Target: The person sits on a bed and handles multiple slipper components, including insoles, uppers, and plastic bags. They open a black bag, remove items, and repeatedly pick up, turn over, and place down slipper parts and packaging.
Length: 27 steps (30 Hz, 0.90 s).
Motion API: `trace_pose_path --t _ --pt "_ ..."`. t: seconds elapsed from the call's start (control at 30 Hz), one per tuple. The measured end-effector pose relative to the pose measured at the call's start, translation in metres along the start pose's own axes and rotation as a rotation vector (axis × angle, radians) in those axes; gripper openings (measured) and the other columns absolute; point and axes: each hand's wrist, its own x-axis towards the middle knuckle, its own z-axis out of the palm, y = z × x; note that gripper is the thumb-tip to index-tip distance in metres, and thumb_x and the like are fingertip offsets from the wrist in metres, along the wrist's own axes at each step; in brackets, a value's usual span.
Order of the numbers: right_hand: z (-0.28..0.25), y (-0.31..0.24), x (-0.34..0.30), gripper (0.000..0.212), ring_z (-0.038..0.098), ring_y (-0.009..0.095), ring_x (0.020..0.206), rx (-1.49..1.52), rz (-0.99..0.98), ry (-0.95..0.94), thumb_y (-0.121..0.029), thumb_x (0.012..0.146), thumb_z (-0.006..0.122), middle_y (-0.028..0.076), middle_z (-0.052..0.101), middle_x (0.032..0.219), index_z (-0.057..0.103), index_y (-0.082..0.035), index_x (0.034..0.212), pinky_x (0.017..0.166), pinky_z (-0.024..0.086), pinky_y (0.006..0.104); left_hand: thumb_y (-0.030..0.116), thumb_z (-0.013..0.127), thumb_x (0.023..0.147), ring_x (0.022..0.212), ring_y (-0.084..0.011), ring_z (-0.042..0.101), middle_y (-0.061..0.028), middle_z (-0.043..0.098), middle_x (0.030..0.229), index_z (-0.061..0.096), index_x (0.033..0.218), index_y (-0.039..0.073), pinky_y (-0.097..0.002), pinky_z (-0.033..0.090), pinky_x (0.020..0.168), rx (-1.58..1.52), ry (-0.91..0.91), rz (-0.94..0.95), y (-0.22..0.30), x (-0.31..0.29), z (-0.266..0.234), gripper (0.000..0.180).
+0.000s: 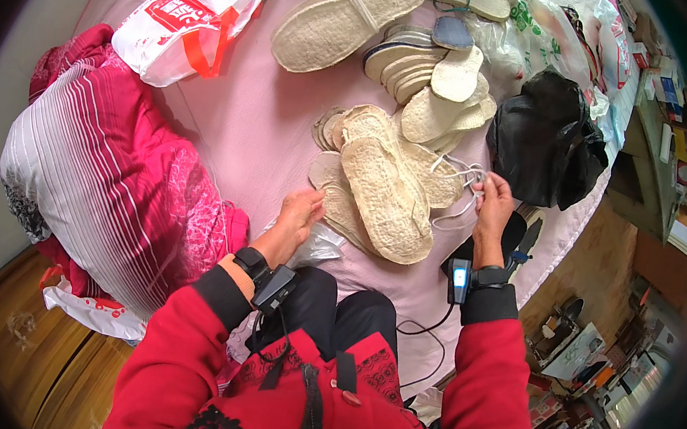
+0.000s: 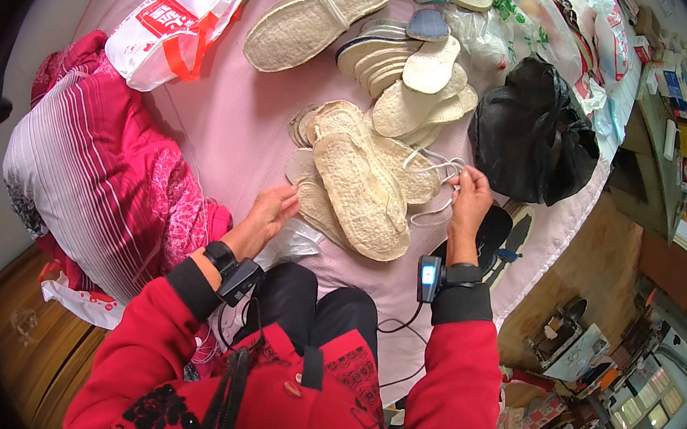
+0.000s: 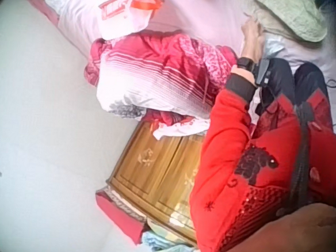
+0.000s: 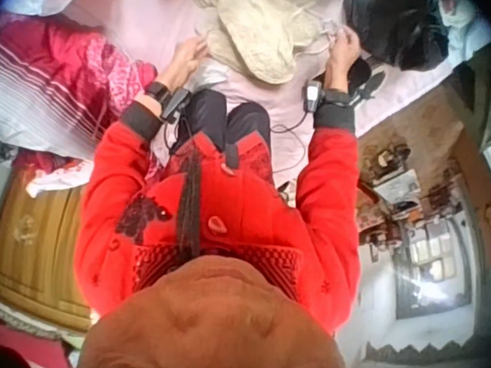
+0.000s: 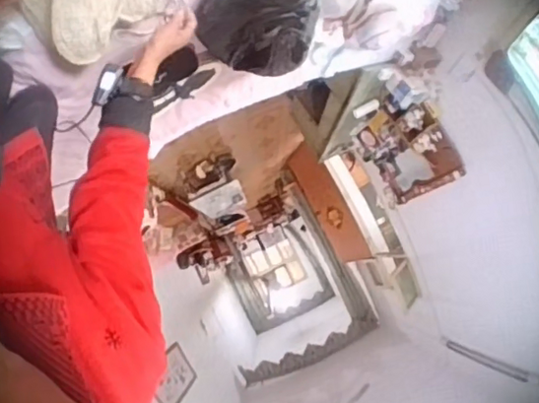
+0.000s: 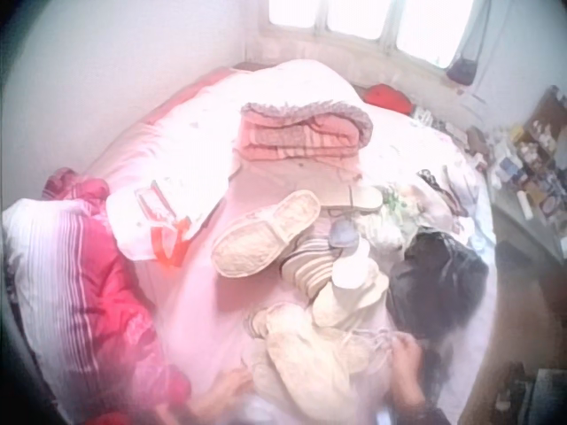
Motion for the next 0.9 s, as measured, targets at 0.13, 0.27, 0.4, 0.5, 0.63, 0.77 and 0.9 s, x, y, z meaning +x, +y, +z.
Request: trace_pose_path --t 0.13,0.27,0.4,0.5,0.63,0.77,0.9 --pt "0.02 0.0 -0.005 0.013 0.038 0.002 0.046 -0.158 0.023 -0.245 -0.013 0.082 0.053 0.001 0.058 0.067 0.057 -0.005 0.091 0.041 0.03 0.0164 0.009 0.06 0.077 0.082 -0.0176 0.056 -0.007 0.056 0.09 0.051 0.098 0.003 -0.0314 0.047 0.074 0.014 -0.153 -0.152 -0.014 -0.019 0.007 0.024" --pt "0.037 0.025 -0.021 0.018 0.053 0.011 0.06 -0.387 0.117 -0.397 -0.016 0.076 0.059 0.006 0.061 0.073 0.059 -0.001 0.086 0.056 0.043 0.0236 0.008 0.058 0.079 0.085 -0.0157 0.055 -0.005 0.056 0.096 0.049 0.106 0.004 -0.0298 0.047 0.074 0.074 -0.19 -0.126 -0.021 -0.028 0.028 0.029" --pt "0.033 0.03 -0.03 0.029 0.06 0.018 0.074 -0.528 0.018 -0.381 -0.021 0.07 0.065 0.012 0.062 0.079 0.057 0.001 0.086 0.065 0.045 0.0291 0.016 0.059 0.08 0.088 -0.0123 0.052 -0.0011 0.055 0.097 0.047 0.11 0.007 -0.0285 0.042 0.078 0.179 -0.258 -0.11 -0.023 -0.024 0.043 0.034" --pt "0.024 0.028 -0.036 0.034 0.059 0.02 0.072 -0.752 0.019 -0.416 -0.025 0.068 0.067 0.013 0.062 0.077 0.057 0.001 0.087 0.064 0.045 0.0302 0.023 0.058 0.08 0.09 -0.0115 0.05 -0.0002 0.055 0.098 0.049 0.108 0.01 -0.03 0.039 0.08 0.231 -0.309 -0.116 -0.022 -0.02 0.049 0.032" --pt "0.019 0.029 -0.039 0.035 0.054 0.017 0.065 -0.698 0.074 -0.494 -0.027 0.066 0.068 0.011 0.059 0.071 0.057 0.001 0.085 0.06 0.044 0.0305 0.032 0.056 0.082 0.089 -0.0121 0.05 -0.0007 0.055 0.097 0.05 0.104 0.012 -0.0291 0.038 0.08 0.215 -0.266 -0.136 -0.026 -0.025 0.051 0.03" --pt "0.033 0.027 -0.06 0.028 0.053 0.014 0.064 -0.507 0.2 -0.758 -0.022 0.069 0.066 0.007 0.059 0.072 0.057 0.001 0.084 0.059 0.043 0.0285 0.031 0.041 0.09 0.098 -0.0206 0.053 -0.0107 0.054 0.108 0.044 0.114 0.003 -0.0348 0.042 0.086 -0.23 -0.458 0.051 -0.026 -0.022 0.052 0.038" --pt "0.044 0.004 -0.079 0.018 0.048 0.005 0.058 -0.162 0.334 -0.893 -0.019 0.077 0.06 0.002 0.057 0.069 0.059 -0.004 0.086 0.052 0.037 0.0184 0.031 0.033 0.092 0.102 -0.0237 0.052 -0.0132 0.051 0.114 0.042 0.117 0.001 -0.0374 0.041 0.09 -0.369 -0.428 -0.002 -0.022 0.0 0.028 0.04"
